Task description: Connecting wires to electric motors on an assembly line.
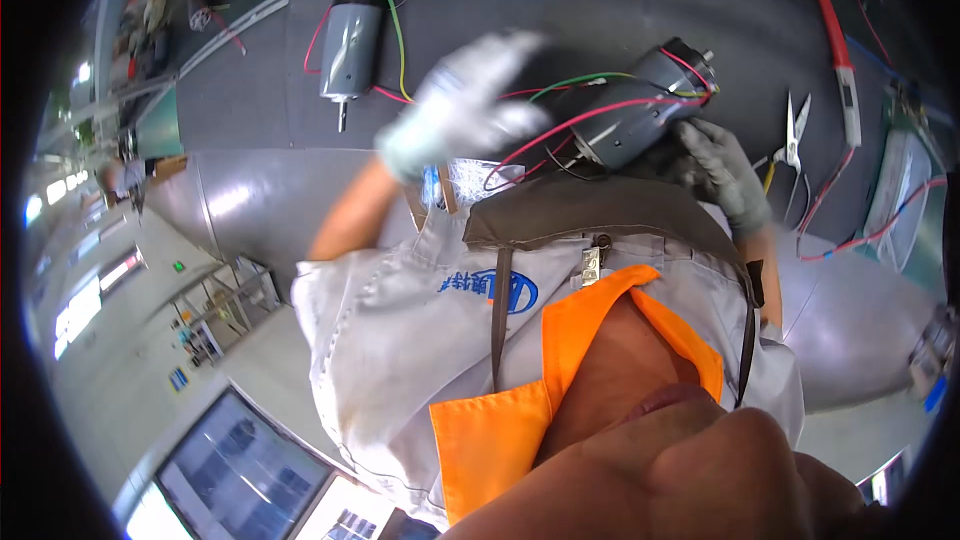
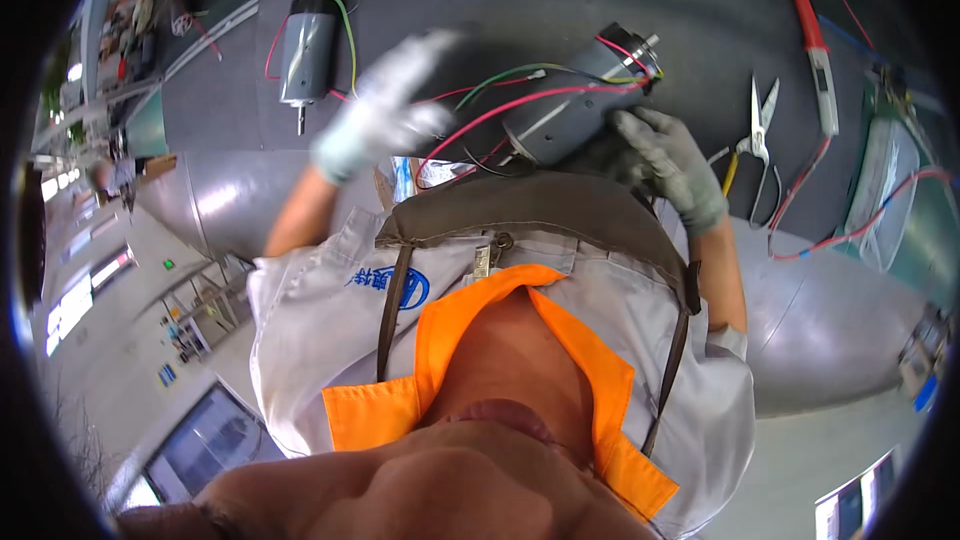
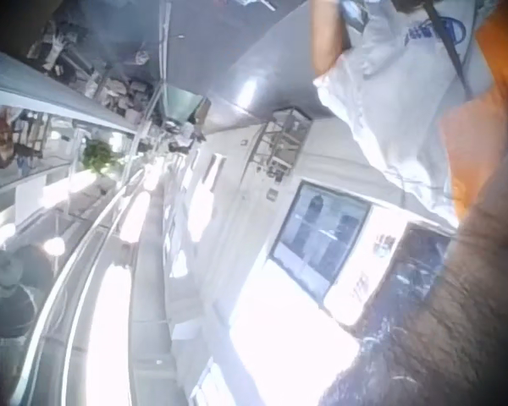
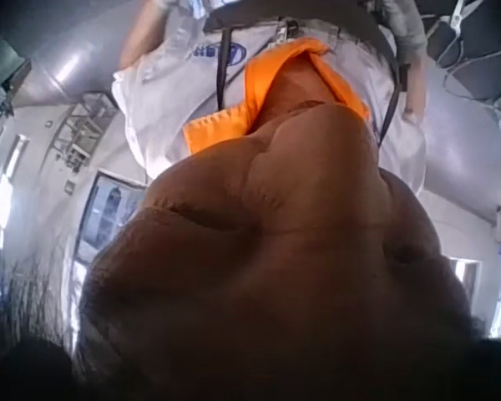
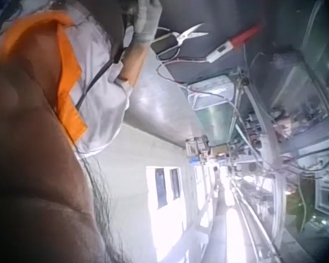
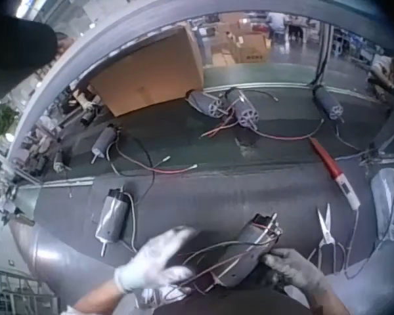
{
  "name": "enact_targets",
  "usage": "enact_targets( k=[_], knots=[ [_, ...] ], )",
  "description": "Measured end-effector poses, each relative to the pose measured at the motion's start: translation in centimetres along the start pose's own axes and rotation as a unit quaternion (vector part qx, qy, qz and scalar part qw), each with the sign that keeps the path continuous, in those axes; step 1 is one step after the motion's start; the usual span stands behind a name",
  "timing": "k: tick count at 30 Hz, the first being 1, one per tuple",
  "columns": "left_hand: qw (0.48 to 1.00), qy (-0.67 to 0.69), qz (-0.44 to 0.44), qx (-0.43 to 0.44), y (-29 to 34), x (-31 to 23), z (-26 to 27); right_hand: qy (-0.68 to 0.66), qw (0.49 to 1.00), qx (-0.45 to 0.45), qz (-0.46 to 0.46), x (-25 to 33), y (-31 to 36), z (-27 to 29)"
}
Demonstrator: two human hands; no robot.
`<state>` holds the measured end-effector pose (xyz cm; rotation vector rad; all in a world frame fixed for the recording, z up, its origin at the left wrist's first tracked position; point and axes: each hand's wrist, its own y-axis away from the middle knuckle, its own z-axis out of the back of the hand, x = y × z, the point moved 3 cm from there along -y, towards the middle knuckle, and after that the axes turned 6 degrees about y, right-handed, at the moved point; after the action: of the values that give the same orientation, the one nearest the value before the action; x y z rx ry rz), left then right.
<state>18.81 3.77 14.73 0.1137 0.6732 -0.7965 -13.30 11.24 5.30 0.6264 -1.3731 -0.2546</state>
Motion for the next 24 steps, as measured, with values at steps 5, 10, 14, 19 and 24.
enact_targets(
  k=[5, 10, 14, 19, 24],
  knots=[
    [0.978, 0.069, 0.087, -0.179, -0.7, -0.8, -11.3, -0.128, 0.986, 0.110, 0.004, 4.6, -5.3, -3.3],
    [0.901, -0.095, 0.149, -0.397, -10.2, 8.8, -7.6, 0.360, 0.906, -0.111, 0.191, 15.0, -19.4, -3.9],
    [0.720, 0.503, 0.234, -0.417, -17.3, 17.6, -0.8, -0.135, 0.970, 0.058, 0.193, 16.4, -25.3, -6.3],
    [0.602, 0.758, 0.145, -0.204, -12.0, 13.0, -1.9, 0.234, 0.871, -0.029, 0.430, 13.0, -16.5, -8.1],
    [0.528, 0.818, 0.132, -0.185, -2.9, 7.1, -4.2, 0.160, 0.917, -0.104, 0.349, 8.3, -6.2, 4.2]
  ],
)
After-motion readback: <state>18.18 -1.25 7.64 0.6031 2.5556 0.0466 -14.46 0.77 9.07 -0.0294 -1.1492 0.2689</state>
